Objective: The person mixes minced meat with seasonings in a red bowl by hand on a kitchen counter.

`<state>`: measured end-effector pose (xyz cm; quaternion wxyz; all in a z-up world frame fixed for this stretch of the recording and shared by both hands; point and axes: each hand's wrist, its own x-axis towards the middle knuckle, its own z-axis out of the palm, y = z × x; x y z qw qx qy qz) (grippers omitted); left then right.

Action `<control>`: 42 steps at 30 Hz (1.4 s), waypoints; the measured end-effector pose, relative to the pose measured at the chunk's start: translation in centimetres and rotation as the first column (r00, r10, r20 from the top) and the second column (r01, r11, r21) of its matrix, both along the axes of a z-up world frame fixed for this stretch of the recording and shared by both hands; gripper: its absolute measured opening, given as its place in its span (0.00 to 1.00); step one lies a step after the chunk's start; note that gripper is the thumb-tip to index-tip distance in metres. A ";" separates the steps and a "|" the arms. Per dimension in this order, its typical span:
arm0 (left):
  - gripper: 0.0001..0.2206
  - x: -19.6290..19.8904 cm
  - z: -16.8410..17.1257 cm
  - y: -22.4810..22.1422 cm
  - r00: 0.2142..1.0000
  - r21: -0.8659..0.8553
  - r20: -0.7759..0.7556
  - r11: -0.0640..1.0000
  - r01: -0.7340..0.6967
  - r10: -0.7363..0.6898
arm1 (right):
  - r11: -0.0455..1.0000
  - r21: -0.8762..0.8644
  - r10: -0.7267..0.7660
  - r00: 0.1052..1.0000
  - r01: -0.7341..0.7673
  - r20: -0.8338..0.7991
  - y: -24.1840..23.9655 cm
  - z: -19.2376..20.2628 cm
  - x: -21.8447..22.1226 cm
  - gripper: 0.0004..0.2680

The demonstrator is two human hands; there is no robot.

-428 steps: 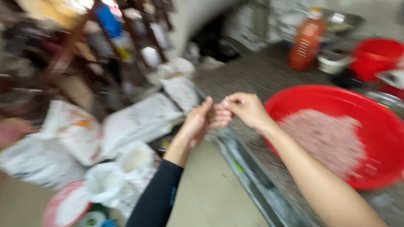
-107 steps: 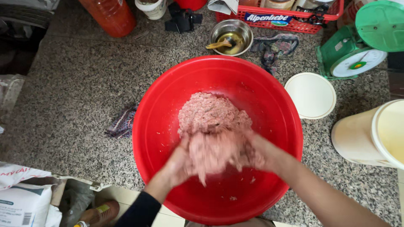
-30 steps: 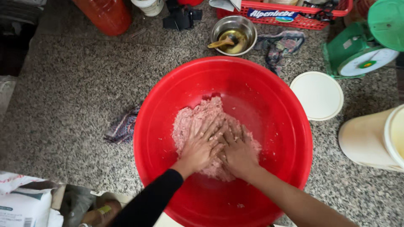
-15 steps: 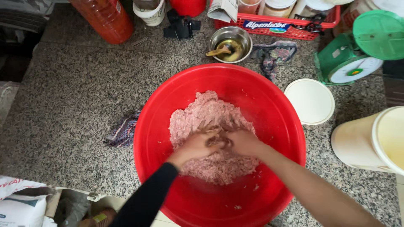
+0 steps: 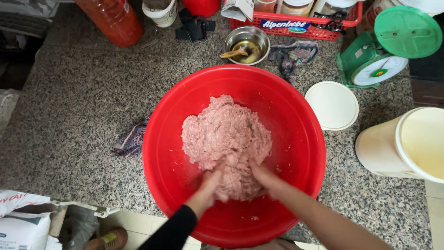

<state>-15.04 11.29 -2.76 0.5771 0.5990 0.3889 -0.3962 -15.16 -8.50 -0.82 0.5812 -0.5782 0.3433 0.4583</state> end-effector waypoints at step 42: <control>0.13 6.3 -0.9 3.5 0.170 0.405 0.887 0.900 0.161 -0.429 | 0.516 -0.687 0.852 0.226 -0.512 0.472 -3.1 2.8 12.7 0.14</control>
